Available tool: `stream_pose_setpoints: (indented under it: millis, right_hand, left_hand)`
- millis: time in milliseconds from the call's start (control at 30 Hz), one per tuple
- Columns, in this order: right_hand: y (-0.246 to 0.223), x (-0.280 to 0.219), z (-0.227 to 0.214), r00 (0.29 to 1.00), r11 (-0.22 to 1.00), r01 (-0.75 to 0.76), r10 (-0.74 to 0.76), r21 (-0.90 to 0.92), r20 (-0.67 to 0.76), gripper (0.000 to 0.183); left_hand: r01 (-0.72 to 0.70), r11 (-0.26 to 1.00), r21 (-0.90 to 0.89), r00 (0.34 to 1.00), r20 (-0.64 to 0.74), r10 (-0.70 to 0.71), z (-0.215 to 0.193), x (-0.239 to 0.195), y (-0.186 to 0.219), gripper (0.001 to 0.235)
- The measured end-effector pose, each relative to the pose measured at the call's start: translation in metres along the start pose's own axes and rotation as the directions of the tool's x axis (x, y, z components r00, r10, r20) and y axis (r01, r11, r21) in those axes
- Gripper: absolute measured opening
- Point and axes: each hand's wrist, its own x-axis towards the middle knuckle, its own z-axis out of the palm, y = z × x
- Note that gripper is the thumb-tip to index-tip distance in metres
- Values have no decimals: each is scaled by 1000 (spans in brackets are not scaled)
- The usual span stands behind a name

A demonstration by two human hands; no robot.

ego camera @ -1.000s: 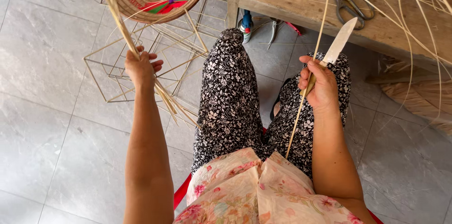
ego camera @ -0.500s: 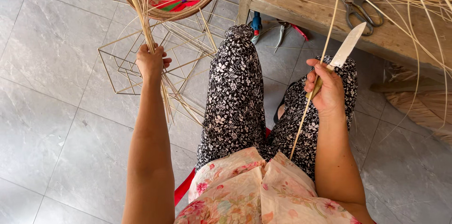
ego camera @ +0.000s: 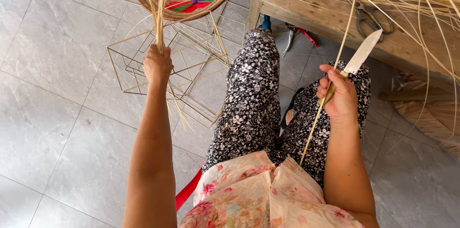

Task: The person sits on a red chair and weaves thin dried plant strips into a wire basket frame. They repeatedly pull strips through the frame, trim excess with a knife, and smooth the woven sections. A finished colorful basket sits nearby on the floor.

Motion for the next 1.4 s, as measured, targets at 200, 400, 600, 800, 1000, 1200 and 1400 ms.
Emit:
stream_pose_setpoints:
  millis: [200,400,600,800,1000,1200,1400]
  right_hand:
    - [0,2,-3,1000,1000,-2,2,1,-2,20]
    - [-2,1,1,1000,1000,-11,10,-23,-16,19]
    - [-9,-10,25,994,994,19,-6,-110,112,19]
    - [-23,-43,69,875,930,67,119,-361,469,25]
    - [-43,-57,95,827,828,118,223,-548,516,28]
    - [-63,-60,59,900,763,242,55,-599,433,25]
    - [-48,-80,-2,977,740,182,-60,-648,206,21]
  left_hand:
    - [-77,995,63,995,-60,81,8,4,-13,39]
    - [-92,996,20,996,-3,92,6,3,-21,46]
    - [-339,931,136,887,-283,365,-16,-21,-3,67]
    - [-490,735,-469,863,-141,486,-44,-77,89,29]
    - [-97,187,-978,828,25,560,-55,-103,200,43]
    - [-300,94,-949,816,-204,540,-73,-99,234,36]
    - [-468,52,-882,761,-372,532,-60,-102,232,22]
